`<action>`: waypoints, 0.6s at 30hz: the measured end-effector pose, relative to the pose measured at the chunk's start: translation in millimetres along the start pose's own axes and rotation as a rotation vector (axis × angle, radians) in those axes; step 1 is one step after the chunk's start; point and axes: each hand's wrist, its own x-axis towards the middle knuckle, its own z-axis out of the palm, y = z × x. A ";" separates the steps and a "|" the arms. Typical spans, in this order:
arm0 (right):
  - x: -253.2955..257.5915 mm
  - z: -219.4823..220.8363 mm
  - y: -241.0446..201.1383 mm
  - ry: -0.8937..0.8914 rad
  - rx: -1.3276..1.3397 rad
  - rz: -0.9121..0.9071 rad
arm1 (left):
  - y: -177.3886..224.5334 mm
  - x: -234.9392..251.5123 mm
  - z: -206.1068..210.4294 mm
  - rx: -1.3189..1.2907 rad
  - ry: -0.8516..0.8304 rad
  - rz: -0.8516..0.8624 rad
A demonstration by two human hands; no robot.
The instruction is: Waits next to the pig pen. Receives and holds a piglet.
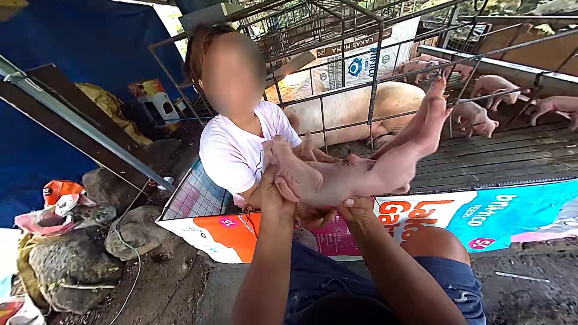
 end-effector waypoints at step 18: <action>-6.3 25.0 42.7 0.318 0.182 0.223 | 20.1 -10.6 2.4 0.779 0.122 0.417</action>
